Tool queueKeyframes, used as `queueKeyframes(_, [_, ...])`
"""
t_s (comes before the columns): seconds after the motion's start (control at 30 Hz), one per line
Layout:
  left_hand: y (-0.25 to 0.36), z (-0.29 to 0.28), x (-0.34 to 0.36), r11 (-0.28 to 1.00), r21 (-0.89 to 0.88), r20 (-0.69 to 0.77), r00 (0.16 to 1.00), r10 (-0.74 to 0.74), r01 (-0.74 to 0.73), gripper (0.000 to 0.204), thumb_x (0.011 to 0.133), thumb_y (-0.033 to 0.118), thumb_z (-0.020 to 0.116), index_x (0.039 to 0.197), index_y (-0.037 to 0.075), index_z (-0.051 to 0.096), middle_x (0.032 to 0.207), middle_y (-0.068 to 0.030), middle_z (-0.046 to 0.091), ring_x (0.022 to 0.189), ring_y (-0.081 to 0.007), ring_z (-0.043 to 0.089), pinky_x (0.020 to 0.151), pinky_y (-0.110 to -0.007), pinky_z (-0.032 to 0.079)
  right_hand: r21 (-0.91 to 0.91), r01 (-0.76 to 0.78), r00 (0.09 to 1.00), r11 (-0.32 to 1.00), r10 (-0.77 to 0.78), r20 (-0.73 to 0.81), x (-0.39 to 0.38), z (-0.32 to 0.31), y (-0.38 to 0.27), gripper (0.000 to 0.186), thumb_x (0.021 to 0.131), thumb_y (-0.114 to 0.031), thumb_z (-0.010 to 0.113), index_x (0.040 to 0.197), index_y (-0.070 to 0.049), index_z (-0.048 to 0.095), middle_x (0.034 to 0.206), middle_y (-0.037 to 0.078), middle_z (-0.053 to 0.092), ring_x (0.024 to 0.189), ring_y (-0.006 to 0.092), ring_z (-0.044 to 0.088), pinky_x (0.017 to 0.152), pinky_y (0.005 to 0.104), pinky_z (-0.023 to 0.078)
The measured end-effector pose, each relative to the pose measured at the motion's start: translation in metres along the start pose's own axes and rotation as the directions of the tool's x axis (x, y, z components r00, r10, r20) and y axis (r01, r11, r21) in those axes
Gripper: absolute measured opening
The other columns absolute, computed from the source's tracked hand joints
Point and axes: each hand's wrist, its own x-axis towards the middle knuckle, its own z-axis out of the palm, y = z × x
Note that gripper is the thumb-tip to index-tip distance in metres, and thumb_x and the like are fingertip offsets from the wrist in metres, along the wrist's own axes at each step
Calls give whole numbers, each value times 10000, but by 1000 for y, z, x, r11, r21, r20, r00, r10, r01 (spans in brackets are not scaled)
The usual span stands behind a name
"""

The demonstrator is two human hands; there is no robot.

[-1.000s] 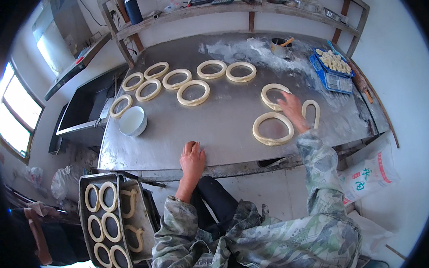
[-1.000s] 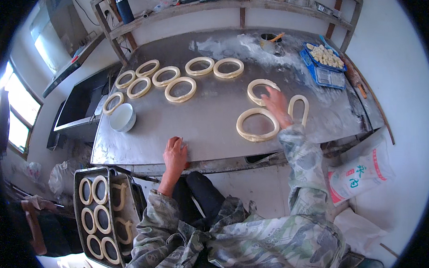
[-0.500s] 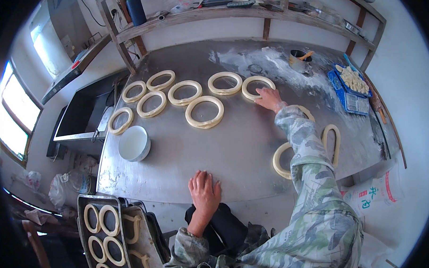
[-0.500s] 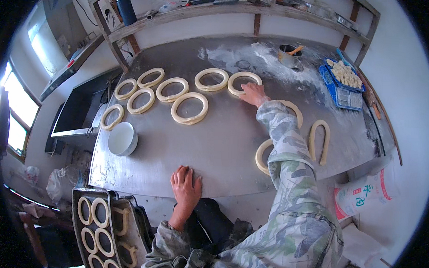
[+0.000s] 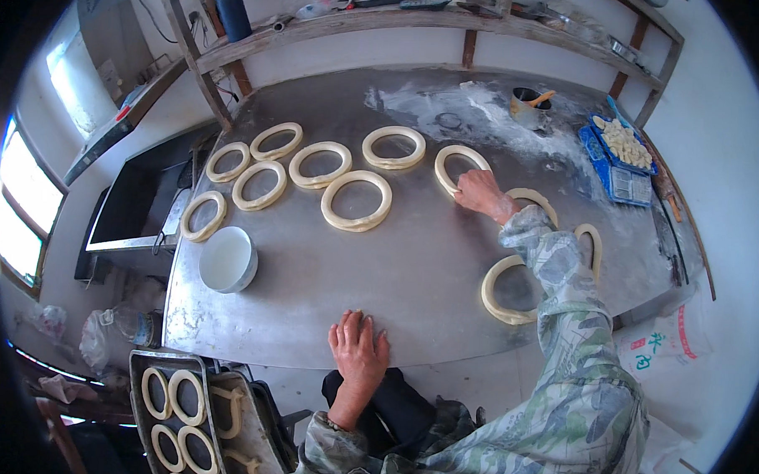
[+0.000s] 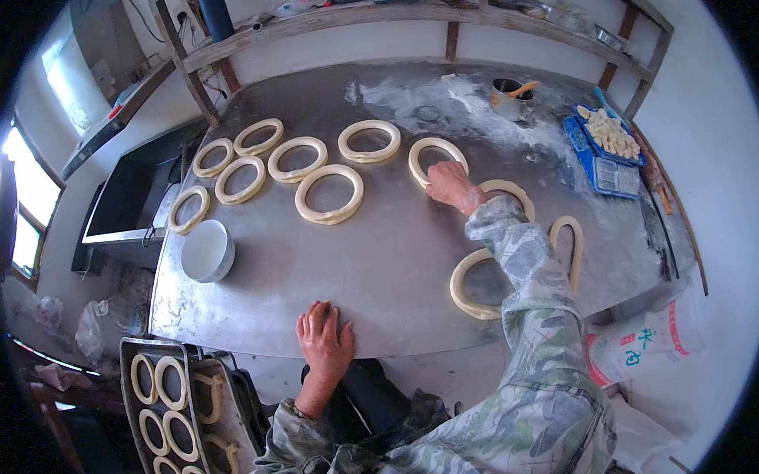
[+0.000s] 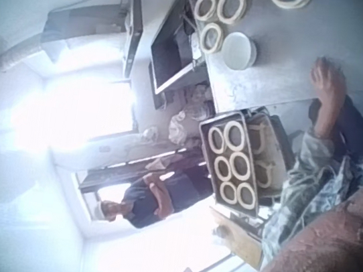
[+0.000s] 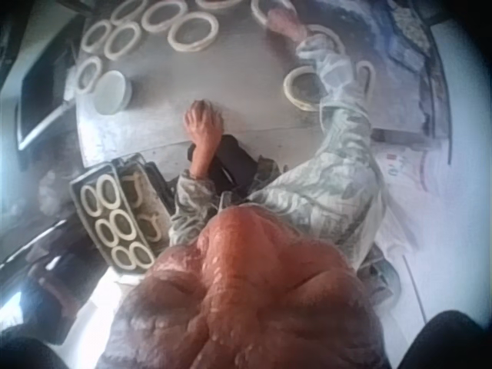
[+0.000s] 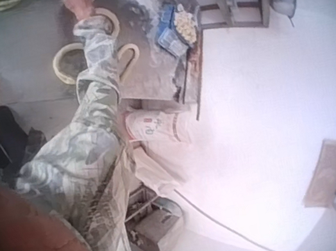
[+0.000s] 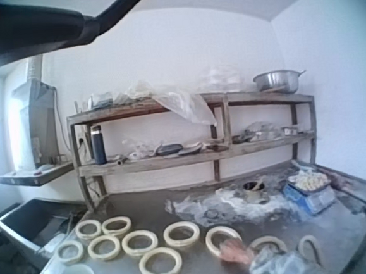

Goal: The person shapes long pieces of dough into rings by hand on a metal table and places them onto a tray.

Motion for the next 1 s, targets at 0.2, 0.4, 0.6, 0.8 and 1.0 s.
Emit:
queueKeyframes(0.2, [4, 3, -1, 1000, -3, -1, 1000, 27, -27, 357, 820, 192, 709, 1127, 12, 688, 1268, -162, 610, 1286, -351, 537, 1083, -550, 373, 116, -135, 952, 984, 161, -262, 13, 36, -16, 191, 714, -171, 733, 796, 1, 728, 860, 181, 718, 883, 385, 706, 778, 494, 545])
queueKeyframes(0.4, [0, 2, -3, 999, 16, -5, 1000, 29, -29, 354, 818, 199, 708, 1125, 23, 686, 1270, -156, 602, 1291, -350, 527, 1075, -552, 370, 194, -125, 945, 973, 176, -277, 23, 48, -29, 183, 788, -217, 665, 770, -45, 725, 841, 167, 714, 798, 378, 699, 711, 512, 540])
queueKeyframes(0.6, [4, 2, -1, 999, 9, -8, 999, 36, -36, 345, 824, 195, 703, 1122, 22, 689, 1270, -155, 603, 1287, -350, 530, 1076, -554, 367, 168, -194, 944, 966, 231, -237, 7, 35, 40, 313, 898, -330, 580, 810, -76, 739, 882, 162, 723, 849, 382, 701, 753, 522, 550])
queueKeyframes(0.8, [6, 0, 0, 1000, 3, -9, 1000, 18, -17, 339, 825, 181, 697, 1120, 16, 689, 1262, -157, 613, 1281, -348, 540, 1079, -554, 370, 170, -226, 942, 959, 260, -214, -5, 33, 51, 307, 920, -340, 580, 863, -70, 714, 915, 173, 716, 890, 389, 691, 784, 528, 539])
queueKeyframes(1.0, [7, 0, -2, 1000, -2, -25, 999, 26, -26, 329, 817, 176, 700, 1104, 16, 693, 1252, -151, 618, 1266, -344, 548, 1072, -551, 374, 250, -62, 965, 966, 122, -233, 13, 34, 16, 319, 932, -361, 582, 924, -58, 679, 919, 192, 694, 909, 407, 670, 792, 528, 522])
